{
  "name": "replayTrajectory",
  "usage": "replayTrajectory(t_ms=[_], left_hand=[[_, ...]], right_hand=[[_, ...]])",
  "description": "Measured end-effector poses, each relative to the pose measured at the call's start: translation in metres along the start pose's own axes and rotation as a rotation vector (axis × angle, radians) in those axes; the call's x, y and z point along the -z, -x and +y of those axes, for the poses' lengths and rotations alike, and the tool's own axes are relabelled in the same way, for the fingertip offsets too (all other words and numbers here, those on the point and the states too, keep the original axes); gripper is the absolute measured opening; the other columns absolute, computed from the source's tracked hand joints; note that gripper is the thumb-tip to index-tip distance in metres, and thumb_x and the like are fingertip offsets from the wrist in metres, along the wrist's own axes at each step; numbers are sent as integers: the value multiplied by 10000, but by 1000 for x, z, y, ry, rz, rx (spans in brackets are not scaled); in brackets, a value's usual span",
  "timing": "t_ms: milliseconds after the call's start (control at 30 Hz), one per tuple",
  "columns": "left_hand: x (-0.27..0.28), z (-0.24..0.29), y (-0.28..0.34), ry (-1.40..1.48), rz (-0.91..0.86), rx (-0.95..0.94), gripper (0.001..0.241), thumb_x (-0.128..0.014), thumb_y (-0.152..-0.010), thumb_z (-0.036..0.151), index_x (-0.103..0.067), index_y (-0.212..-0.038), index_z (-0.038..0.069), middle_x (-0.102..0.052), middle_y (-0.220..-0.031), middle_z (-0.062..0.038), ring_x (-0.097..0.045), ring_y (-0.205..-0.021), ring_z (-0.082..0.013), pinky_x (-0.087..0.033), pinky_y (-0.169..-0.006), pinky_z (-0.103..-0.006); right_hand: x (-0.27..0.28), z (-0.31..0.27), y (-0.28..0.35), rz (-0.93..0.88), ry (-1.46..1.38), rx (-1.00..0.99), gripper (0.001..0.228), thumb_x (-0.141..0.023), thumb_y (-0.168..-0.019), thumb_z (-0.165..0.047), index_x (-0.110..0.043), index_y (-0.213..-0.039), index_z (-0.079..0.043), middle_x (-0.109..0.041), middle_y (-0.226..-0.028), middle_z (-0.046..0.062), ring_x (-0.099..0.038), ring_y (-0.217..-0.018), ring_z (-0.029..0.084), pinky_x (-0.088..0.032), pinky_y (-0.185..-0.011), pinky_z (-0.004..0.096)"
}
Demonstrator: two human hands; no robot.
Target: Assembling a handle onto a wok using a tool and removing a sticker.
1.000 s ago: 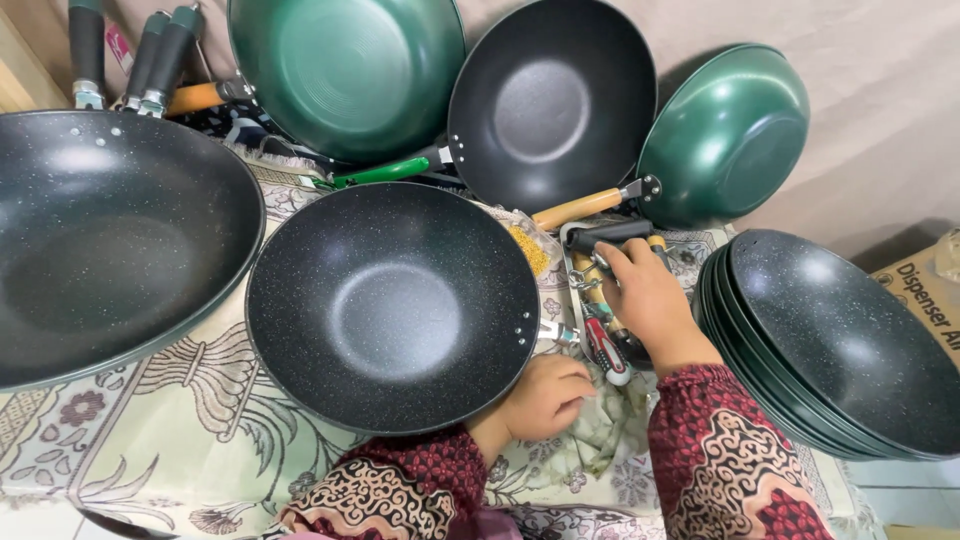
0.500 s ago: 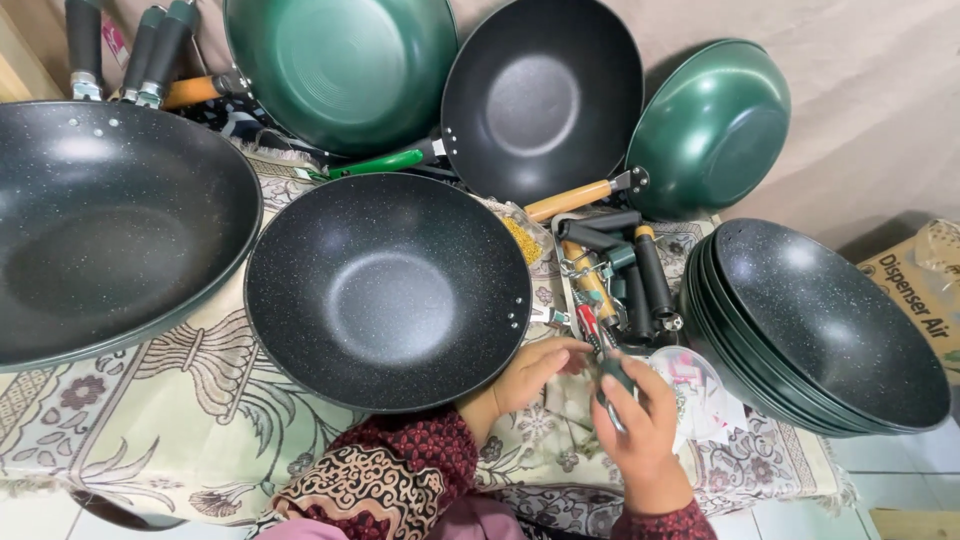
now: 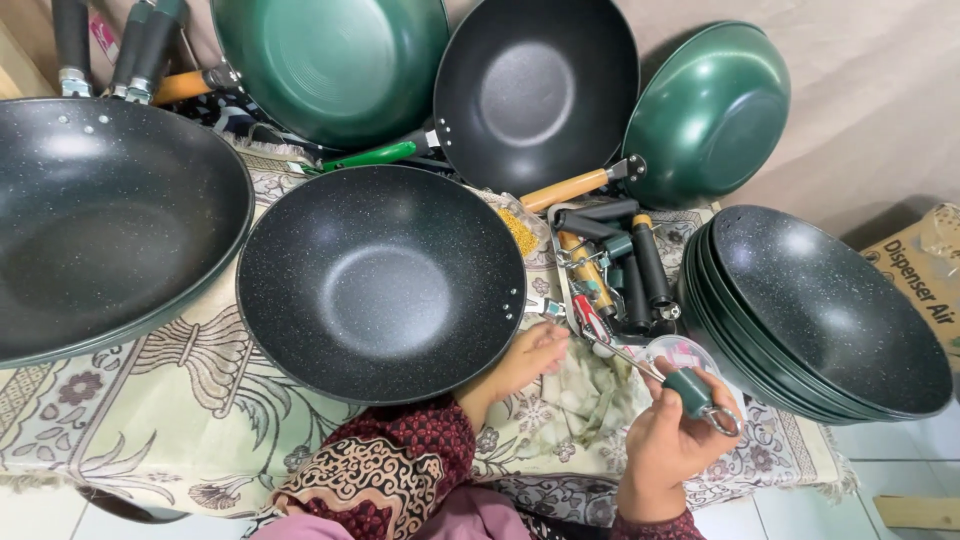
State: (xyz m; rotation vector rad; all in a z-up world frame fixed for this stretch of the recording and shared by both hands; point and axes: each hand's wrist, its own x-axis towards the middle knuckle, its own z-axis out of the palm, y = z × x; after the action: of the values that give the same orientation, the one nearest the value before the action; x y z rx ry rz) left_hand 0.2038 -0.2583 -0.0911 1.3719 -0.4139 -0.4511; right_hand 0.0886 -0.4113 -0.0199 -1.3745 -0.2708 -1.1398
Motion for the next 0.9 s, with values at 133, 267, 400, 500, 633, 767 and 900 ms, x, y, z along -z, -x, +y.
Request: replayTrajectory(t_ms=[133,267,400,500,633,767,900], left_hand=[[3,-6,-4,185,99,34,842,-557,-971,348,-106,-1558,-54,-584,-1144,-148,-611,-973,-199,-547,-835,-283],[-1,18,3,212,157,3,547,-534,-954,356,-520,-1255,-100,-609,-1207,-215,-639,-1101,-272,-534,-978,-330],[-2,11,-6,288,203,32,664,-350,-1007,494,-436,-1363,-60,-577,-1354,-194,-576,-1173,-229,-456,-1082,-373],[-7,12,-8,473,306,-18,481,-408,-1057,333,-547,-1442,83,-663,-1171,-163,-636,-1015,-218,-530,-918,-341],[-5,5,-8,500,274,-64,472,-406,-1065,327,-545,-1427,58,-669,-1103,-147,-635,-994,-206,-519,-927,-344],[-4,4,-2,466,269,-26,488,-379,-1070,364,-629,-1132,-50,-685,-1109,-174,-651,-1074,-264,-509,-994,-380],[-6,1,5,501,224,-70,483,-396,-1064,374,-639,-1086,-43,-684,-1083,-174,-651,-1075,-289,-503,-1031,-417]], right_hand=[[0,4,1,33,-143,-87,452,-569,-1034,-21,-360,-1381,-221,-449,-1429,115,-633,-1177,310,-581,-901,318],[-3,4,1,69,-244,-175,469,-557,-1034,20,-388,-1361,-271,-500,-1414,95,-645,-1175,314,-606,-929,368],[-5,9,0,86,-283,-235,455,-574,-1030,-5,-395,-1333,-292,-502,-1405,44,-640,-1172,312,-593,-929,409],[-3,11,0,97,-284,-265,459,-604,-1011,-32,-397,-1337,-281,-489,-1417,54,-634,-1166,309,-583,-929,412],[1,10,1,95,-295,-280,426,-604,-1030,-61,-399,-1336,-277,-502,-1400,52,-637,-1188,305,-583,-944,395],[7,12,0,117,-278,-269,434,-581,-1041,-21,-387,-1337,-274,-517,-1405,59,-648,-1178,302,-600,-926,373],[10,9,-21,94,-236,-172,416,-555,-1046,9,-357,-1330,-222,-498,-1389,126,-636,-1147,284,-591,-980,396]])
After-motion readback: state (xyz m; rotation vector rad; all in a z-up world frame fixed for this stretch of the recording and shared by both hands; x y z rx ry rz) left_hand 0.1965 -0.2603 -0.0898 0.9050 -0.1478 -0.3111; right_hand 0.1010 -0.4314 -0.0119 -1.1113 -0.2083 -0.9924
